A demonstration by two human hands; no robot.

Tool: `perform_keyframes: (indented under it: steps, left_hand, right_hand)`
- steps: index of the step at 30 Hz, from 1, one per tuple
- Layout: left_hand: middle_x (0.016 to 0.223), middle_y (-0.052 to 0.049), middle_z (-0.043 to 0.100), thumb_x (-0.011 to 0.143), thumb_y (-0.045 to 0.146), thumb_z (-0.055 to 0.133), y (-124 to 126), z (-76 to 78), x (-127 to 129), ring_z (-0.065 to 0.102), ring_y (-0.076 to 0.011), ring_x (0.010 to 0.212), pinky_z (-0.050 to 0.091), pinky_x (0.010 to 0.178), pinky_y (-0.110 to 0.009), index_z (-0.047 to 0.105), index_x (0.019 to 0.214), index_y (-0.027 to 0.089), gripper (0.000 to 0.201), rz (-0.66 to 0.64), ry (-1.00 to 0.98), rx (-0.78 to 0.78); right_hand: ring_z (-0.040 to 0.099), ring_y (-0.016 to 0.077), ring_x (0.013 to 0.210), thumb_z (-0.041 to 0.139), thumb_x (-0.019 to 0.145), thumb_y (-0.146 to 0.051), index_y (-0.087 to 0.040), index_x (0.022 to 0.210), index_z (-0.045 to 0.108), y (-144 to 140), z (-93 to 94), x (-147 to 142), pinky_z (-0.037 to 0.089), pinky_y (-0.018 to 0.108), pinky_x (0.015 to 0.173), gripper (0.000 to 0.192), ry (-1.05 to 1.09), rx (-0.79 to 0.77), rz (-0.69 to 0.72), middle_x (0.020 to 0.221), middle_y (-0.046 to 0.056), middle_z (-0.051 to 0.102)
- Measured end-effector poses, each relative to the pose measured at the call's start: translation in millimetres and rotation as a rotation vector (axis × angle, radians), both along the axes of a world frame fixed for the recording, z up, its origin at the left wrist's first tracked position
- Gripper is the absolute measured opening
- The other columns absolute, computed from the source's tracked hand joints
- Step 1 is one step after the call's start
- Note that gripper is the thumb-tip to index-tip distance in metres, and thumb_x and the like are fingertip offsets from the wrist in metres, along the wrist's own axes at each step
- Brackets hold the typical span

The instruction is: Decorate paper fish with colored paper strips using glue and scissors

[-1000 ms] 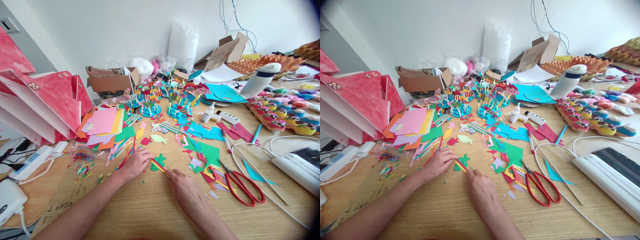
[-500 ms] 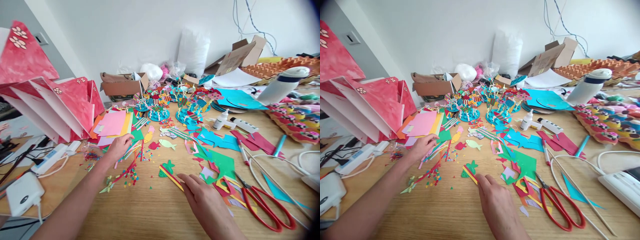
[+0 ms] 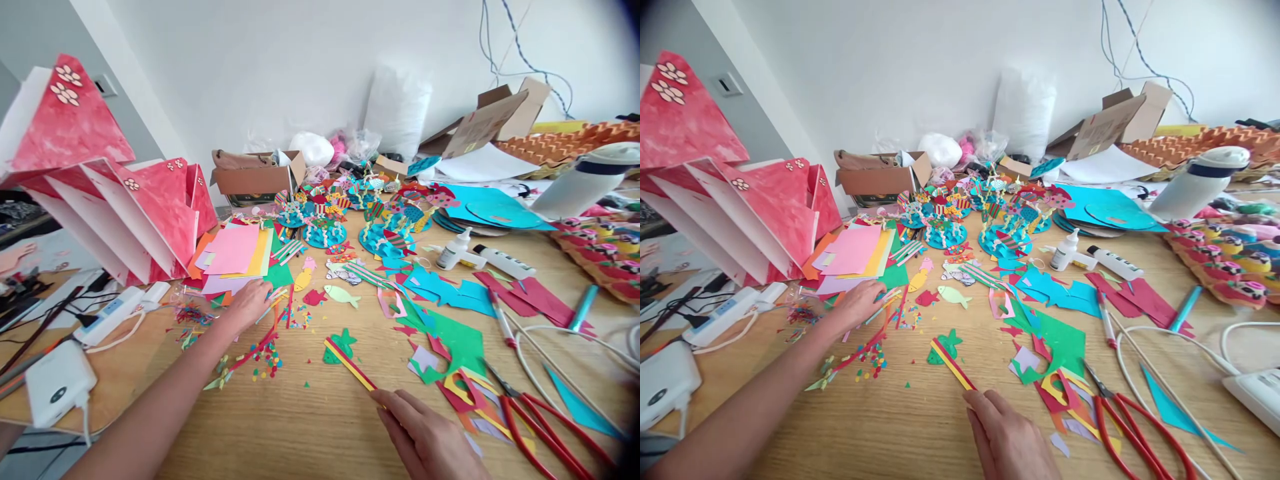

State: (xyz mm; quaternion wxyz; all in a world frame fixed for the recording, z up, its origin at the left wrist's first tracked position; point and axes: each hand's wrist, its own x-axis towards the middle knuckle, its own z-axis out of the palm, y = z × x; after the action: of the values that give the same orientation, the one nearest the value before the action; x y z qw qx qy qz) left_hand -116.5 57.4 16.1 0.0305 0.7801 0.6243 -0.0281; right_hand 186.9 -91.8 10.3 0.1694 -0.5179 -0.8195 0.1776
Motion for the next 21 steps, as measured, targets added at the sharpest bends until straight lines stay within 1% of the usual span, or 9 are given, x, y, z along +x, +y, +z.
perform_keyframes:
  steps: [5, 10, 14, 17, 21]
  left_hand:
    - [0.086, -0.006, 0.056, 0.074, 0.018, 0.045, 3.3, -1.8, 0.8, 0.051, -0.0191, 0.087, 0.038, 0.076, -0.028, 0.055, 0.082, 0.018, 0.013, 0.042, 0.009, -0.002]
    - [0.08, -0.003, 0.056, 0.072, 0.018, 0.044, 7.0, -3.6, 1.4, 0.051, -0.016, 0.077, 0.037, 0.066, -0.024, 0.053, 0.078, 0.019, 0.011, 0.111, -0.041, -0.008]
    - [0.073, -0.002, 0.055, 0.069, 0.019, 0.045, 10.8, -5.0, 2.7, 0.049, -0.0153, 0.07, 0.034, 0.058, -0.024, 0.053, 0.069, 0.018, 0.008, 0.136, -0.106, -0.014]
    - [0.066, 0.0, 0.053, 0.066, 0.016, 0.044, 12.9, -2.5, 3.9, 0.047, -0.0135, 0.063, 0.031, 0.054, -0.023, 0.052, 0.065, 0.017, 0.008, 0.139, -0.167, -0.038]
    - [0.06, 0.003, 0.052, 0.065, 0.017, 0.044, 15.7, 4.9, 2.2, 0.047, -0.0115, 0.058, 0.029, 0.049, -0.02, 0.053, 0.066, 0.017, 0.009, 0.144, -0.267, -0.08]
  right_hand:
    - [0.065, 0.0119, 0.07, 0.03, 0.087, -0.026, -0.023, 0.096, 0.058, -0.9, -1.4, 0.7, 0.049, 0.015, 0.056, 0.029, 0.005, -0.026, -0.004, 0.087, 0.004, 0.066]
    - [0.065, 0.0128, 0.073, 0.029, 0.088, -0.025, -0.023, 0.097, 0.058, -0.5, 0.6, -2.2, 0.049, 0.017, 0.059, 0.031, 0.021, -0.088, -0.001, 0.089, 0.005, 0.066]
    - [0.065, 0.0141, 0.073, 0.03, 0.087, -0.025, -0.023, 0.096, 0.059, 0.1, 1.9, -3.3, 0.049, 0.019, 0.06, 0.031, 0.029, -0.119, -0.016, 0.09, 0.006, 0.066]
    - [0.065, 0.0145, 0.072, 0.031, 0.086, -0.024, -0.023, 0.094, 0.06, -0.4, 1.7, -3.0, 0.049, 0.019, 0.059, 0.03, 0.043, -0.12, -0.025, 0.089, 0.005, 0.066]
    - [0.065, 0.0146, 0.073, 0.03, 0.086, -0.024, -0.023, 0.094, 0.06, -1.1, 1.0, -1.7, 0.049, 0.018, 0.057, 0.03, 0.022, -0.108, -0.013, 0.091, 0.006, 0.066]
